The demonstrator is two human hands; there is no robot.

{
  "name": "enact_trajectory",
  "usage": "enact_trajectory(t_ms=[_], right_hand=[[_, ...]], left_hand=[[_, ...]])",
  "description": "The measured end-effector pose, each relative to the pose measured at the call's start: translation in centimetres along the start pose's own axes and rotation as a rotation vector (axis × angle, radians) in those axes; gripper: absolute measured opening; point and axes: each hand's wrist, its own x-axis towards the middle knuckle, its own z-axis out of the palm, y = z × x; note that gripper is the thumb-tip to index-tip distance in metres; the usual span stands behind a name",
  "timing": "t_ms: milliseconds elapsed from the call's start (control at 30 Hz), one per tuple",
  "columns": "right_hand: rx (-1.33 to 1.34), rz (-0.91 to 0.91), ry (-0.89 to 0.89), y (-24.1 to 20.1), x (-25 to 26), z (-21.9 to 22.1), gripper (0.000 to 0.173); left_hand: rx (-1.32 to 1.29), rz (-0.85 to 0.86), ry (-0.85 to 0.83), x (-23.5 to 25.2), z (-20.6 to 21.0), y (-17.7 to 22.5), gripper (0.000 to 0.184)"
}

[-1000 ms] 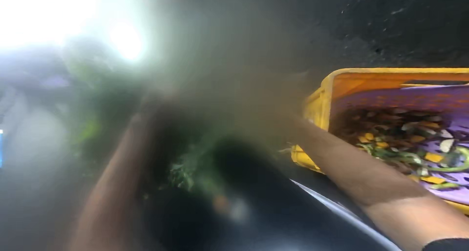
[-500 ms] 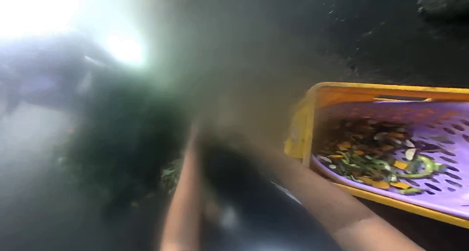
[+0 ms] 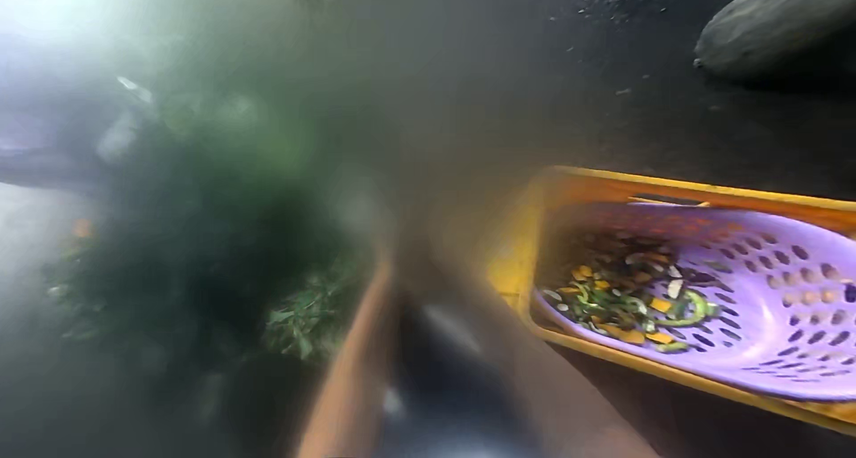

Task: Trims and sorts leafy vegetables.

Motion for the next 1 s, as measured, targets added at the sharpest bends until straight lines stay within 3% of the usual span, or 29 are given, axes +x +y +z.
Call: enact_trajectory(t_ms=[67, 167, 300, 400, 467, 533, 633, 767, 833, 933, 1000], right_hand=[[-0.198, -0.039, -0.086, 0.8, 0.1, -0.2, 0.031], [-0.700, -0.106, -0.181, 0.5, 1.5, -1.0, 0.027], [-0.939, -0.084, -0.002, -0.7, 5.0, -2.0, 0.026], [-0.978, -0.167, 0.049, 0.0, 9.4, -4.7, 0.022], [-1.061, -0.152, 0.092, 0.8, 12.2, -7.3, 0.023], [-1.189, -0.105, 0.164, 1.4, 15.1, -10.0, 0.022], [-1.414, -0.124, 0.124, 1.9, 18.3, -13.1, 0.025], [-1.676, -0.298, -0.049, 4.0, 20.6, -14.8, 0.028], [-1.730, -0.313, -0.078, 5.2, 21.5, -14.8, 0.044], [-1.794, -0.182, -0.072, 6.5, 22.1, -14.7, 0.064], [-1.761, -0.111, -0.121, 6.7, 22.6, -14.5, 0.047]], left_hand=[[0.044, -0.054, -0.019, 0.8, -1.4, 0.7, 0.019], [0.160, -0.049, -0.042, 2.8, -5.6, 3.0, 0.022], [0.140, -0.041, 0.066, 5.2, -10.0, 1.0, 0.036], [0.075, -0.308, 0.141, 7.1, -11.7, -8.1, 0.035], [0.268, -0.551, 0.162, 7.9, -12.8, -16.2, 0.049], [0.364, -0.680, 0.177, 7.6, -13.1, -21.6, 0.052], [0.437, -0.650, 0.161, 6.5, -12.7, -24.9, 0.050], [0.603, -0.481, 0.175, 5.3, -12.2, -27.5, 0.051], [0.728, -0.421, 0.194, 4.9, -11.8, -28.3, 0.056], [0.838, -0.337, 0.208, 4.5, -11.4, -29.2, 0.061], [0.755, -0.378, 0.150, 4.6, -11.8, -28.9, 0.064]])
